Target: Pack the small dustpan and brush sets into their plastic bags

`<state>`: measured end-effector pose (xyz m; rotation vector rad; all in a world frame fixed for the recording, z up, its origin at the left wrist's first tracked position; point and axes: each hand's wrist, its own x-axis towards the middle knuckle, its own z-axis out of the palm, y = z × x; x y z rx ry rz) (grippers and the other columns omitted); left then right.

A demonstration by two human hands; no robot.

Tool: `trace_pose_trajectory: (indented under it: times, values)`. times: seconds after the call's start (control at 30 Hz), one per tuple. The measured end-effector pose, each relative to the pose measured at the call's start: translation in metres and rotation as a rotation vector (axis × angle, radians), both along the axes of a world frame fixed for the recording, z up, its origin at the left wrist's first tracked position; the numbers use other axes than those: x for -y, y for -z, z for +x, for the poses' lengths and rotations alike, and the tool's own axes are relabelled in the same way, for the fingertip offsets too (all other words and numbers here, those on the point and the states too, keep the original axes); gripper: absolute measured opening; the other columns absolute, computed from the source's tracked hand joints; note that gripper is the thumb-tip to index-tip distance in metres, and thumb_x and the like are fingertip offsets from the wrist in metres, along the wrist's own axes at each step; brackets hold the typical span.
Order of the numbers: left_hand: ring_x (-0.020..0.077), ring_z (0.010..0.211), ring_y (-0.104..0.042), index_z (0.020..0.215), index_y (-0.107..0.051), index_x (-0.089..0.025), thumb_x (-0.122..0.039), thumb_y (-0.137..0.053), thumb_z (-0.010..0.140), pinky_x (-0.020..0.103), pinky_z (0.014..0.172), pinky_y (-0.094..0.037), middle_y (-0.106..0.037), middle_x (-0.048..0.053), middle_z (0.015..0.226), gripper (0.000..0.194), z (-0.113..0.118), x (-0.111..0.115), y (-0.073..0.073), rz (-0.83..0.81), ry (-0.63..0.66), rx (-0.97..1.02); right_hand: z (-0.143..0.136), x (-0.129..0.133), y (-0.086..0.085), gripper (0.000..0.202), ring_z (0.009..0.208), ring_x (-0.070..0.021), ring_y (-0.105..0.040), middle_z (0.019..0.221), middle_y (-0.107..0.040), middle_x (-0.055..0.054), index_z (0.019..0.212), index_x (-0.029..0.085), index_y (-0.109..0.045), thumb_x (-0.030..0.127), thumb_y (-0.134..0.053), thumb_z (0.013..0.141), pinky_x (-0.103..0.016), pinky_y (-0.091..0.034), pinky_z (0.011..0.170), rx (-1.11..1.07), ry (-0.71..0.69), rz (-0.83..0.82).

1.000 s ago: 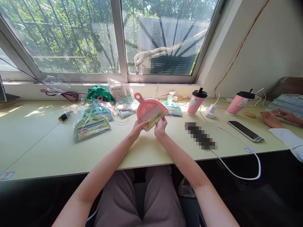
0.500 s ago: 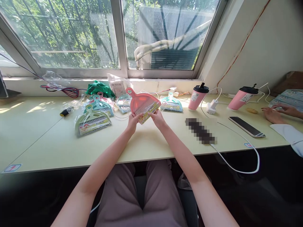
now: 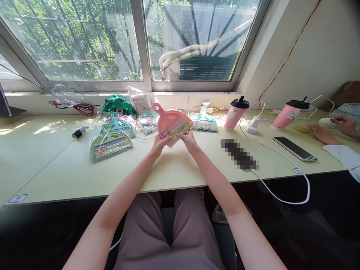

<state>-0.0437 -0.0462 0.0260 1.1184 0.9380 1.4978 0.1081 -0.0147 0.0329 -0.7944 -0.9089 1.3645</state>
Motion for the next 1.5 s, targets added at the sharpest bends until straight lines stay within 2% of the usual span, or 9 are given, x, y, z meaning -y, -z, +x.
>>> trace_pose_trajectory:
  times: [0.23,0.37,0.47,0.6,0.83,1.1,1.27,1.5]
  values:
    - [0.0384,0.112,-0.068,0.098,-0.076,-0.016,-0.034,-0.097,0.051,0.051,0.101,-0.051,-0.078,0.012,0.104,0.054,0.001,0.003,-0.001,0.079,0.012,0.030,0.001,-0.005,0.006,0.061,0.098,-0.0218,-0.069,0.092,-0.072,0.001,0.091,0.025,-0.054,0.008,-0.093,0.046,-0.039,-0.059,0.092,-0.002,-0.006,-0.026]
    - [0.0382,0.113,-0.067,0.100,-0.077,-0.016,-0.032,-0.097,0.051,0.050,0.101,-0.051,-0.078,0.011,0.106,0.056,0.002,0.003,-0.002,0.088,0.016,0.041,0.000,-0.005,0.006,0.059,0.099,-0.0228,-0.069,0.092,-0.072,0.001,0.090,0.024,-0.055,0.008,-0.092,0.048,-0.040,-0.059,0.092,-0.007,-0.006,-0.029]
    - [0.0382,0.110,-0.068,0.102,-0.076,-0.016,-0.033,-0.098,0.049,0.049,0.096,-0.053,-0.078,0.011,0.104,0.060,0.001,0.002,-0.002,0.054,0.026,0.024,0.001,-0.006,0.007,0.059,0.100,-0.0233,-0.069,0.093,-0.073,0.000,0.091,0.024,-0.055,0.009,-0.092,0.049,-0.041,-0.059,0.094,0.007,0.004,-0.019]
    - [0.0358,0.098,-0.071,0.106,-0.075,-0.016,-0.039,-0.097,0.049,0.042,0.080,-0.056,-0.077,0.011,0.099,0.065,-0.001,0.002,-0.001,-0.013,0.053,-0.038,0.004,-0.011,0.013,0.066,0.102,-0.0238,-0.070,0.094,-0.074,0.001,0.094,0.025,-0.054,0.016,-0.096,0.044,-0.042,-0.058,0.097,0.047,0.034,0.004]
    - [0.0308,0.091,-0.071,0.114,-0.071,-0.015,-0.043,-0.096,0.050,0.034,0.067,-0.054,-0.076,0.011,0.101,0.074,-0.001,0.004,-0.003,0.012,0.075,-0.093,0.006,-0.017,0.019,0.067,0.101,-0.0248,-0.071,0.092,-0.073,0.001,0.093,0.026,-0.053,0.021,-0.098,0.043,-0.044,-0.059,0.098,0.079,0.043,0.019]
    - [0.0337,0.102,-0.071,0.100,-0.073,-0.015,-0.042,-0.098,0.047,0.043,0.087,-0.057,-0.078,0.012,0.103,0.064,-0.001,0.003,-0.004,0.081,-0.010,-0.033,0.002,-0.014,0.016,0.055,0.101,-0.0243,-0.070,0.091,-0.072,0.001,0.093,0.025,-0.054,0.018,-0.092,0.054,-0.042,-0.061,0.093,0.032,0.003,0.023]
    - [0.0357,0.102,-0.071,0.098,-0.074,-0.014,-0.043,-0.099,0.043,0.044,0.087,-0.056,-0.078,0.012,0.101,0.067,-0.001,0.000,-0.002,0.029,-0.046,-0.026,0.000,-0.014,0.014,0.044,0.101,-0.0223,-0.070,0.095,-0.073,-0.001,0.096,0.024,-0.057,0.021,-0.086,0.063,-0.040,-0.061,0.093,-0.040,-0.014,0.021]
    - [0.0368,0.104,-0.070,0.103,-0.075,-0.015,-0.043,-0.098,0.046,0.045,0.087,-0.056,-0.078,0.013,0.105,0.067,-0.002,-0.006,0.006,0.047,-0.054,-0.039,-0.002,-0.018,0.018,0.043,0.101,-0.0223,-0.071,0.097,-0.073,-0.001,0.095,0.024,-0.058,0.023,-0.087,0.063,-0.039,-0.062,0.092,-0.060,0.002,-0.009]
